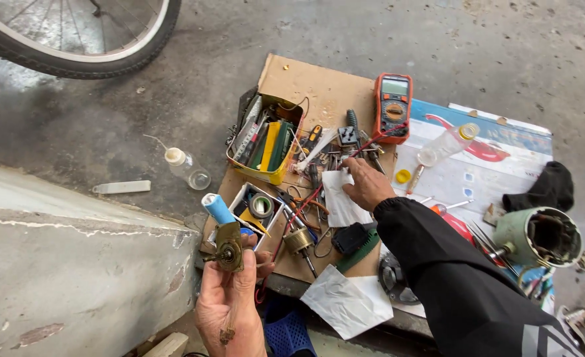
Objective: Inspecting and probing the internal components of a small motor or electrical device on a makeshift workbench.
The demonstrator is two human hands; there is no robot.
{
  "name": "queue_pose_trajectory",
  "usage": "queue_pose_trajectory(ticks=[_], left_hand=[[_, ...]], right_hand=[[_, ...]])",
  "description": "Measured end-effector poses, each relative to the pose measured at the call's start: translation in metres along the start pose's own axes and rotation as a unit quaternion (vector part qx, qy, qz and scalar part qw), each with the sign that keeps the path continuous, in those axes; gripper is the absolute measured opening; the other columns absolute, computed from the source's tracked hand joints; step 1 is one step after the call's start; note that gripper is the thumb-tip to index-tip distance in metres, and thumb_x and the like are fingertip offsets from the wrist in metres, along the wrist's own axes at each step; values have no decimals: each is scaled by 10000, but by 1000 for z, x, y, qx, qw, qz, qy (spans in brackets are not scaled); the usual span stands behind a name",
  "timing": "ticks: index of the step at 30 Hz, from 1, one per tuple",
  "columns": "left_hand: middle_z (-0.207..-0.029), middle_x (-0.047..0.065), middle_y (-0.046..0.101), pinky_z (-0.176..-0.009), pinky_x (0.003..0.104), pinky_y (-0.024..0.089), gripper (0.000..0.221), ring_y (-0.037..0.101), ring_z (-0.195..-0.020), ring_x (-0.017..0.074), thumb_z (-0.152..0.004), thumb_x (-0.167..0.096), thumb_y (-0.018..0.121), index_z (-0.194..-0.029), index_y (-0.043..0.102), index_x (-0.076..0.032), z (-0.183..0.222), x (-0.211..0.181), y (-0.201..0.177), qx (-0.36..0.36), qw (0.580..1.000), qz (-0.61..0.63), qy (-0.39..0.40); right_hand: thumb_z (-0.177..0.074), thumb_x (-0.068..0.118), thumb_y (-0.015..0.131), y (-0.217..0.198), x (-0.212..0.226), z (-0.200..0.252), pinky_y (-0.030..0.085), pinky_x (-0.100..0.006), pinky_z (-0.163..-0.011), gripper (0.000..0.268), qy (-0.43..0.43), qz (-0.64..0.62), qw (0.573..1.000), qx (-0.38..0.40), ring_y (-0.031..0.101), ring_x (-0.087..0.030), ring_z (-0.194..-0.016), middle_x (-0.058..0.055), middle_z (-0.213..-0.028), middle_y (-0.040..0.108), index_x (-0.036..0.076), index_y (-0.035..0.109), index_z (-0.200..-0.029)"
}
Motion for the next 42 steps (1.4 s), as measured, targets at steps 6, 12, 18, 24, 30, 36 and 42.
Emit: queue_pose_trajectory(ticks=[6,12,18,24,30,36,42], left_hand=[[-1163,219,832,-824,405,674,294,790,-867,283,-993,-12,691,-1266,712,96,-7,5,1,-22,1000,10,-17],[-1188,233,816,-866,425,694,278,783,-940,282,-1005,-7,674,-1255,681,114,-5,13,4,0,999,26,-29],[-1219,212,804,-896,430,707,253,787,-985,283,-1010,-5,662,-1235,690,109,-3,4,7,-2,999,11,-33],[-1297,158,759,-912,393,645,297,706,-1032,233,-1026,-16,648,-1308,683,72,8,-5,29,20,997,42,-65],[-1133,127,794,-906,323,629,274,732,-956,183,-1043,-85,672,-1279,710,49,46,2,73,141,986,-48,-71],[-1094,78,826,-927,334,690,248,792,-978,176,-1029,-101,714,-1257,756,-13,96,81,108,318,944,-80,-43],[-1100,76,832,-920,316,685,271,792,-986,164,-1031,-163,714,-1269,744,-39,128,124,120,375,917,-133,-23]], right_hand=[[-934,117,667,0,-9,-2,590,-430,-874,256,7,-3,1000,-24,738,-300,-995,-76,-1178,765,141,766,-1169],[-959,197,716,0,-16,9,587,-430,-876,193,44,2,999,23,741,-282,-1015,-47,-1123,770,160,762,-1142],[-973,233,697,-60,-7,17,578,-441,-815,180,17,-76,989,-128,731,-300,-891,-57,-1054,806,115,804,-1057],[-992,162,768,-178,34,30,594,-310,-605,521,30,-218,970,-104,752,-189,-704,-142,-993,837,-69,680,-1451],[-1124,37,676,-273,55,155,621,-296,-735,434,-62,-247,952,-170,764,-222,-909,-229,-1224,776,-89,579,-1527],[-1094,89,619,-257,-12,317,618,-329,-742,344,190,-303,897,-261,769,-252,-871,-209,-1167,798,-60,688,-1396],[-1048,54,669,-114,-68,385,560,-307,-686,308,345,-504,745,-267,720,-221,-801,-188,-1075,825,-72,763,-1312]])
Point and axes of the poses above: each hand's wrist, its own z-axis away from the middle knuckle, its own y-axis out of the palm, x = y × z, the point moved 7 cm from there along -z, towards the middle knuckle
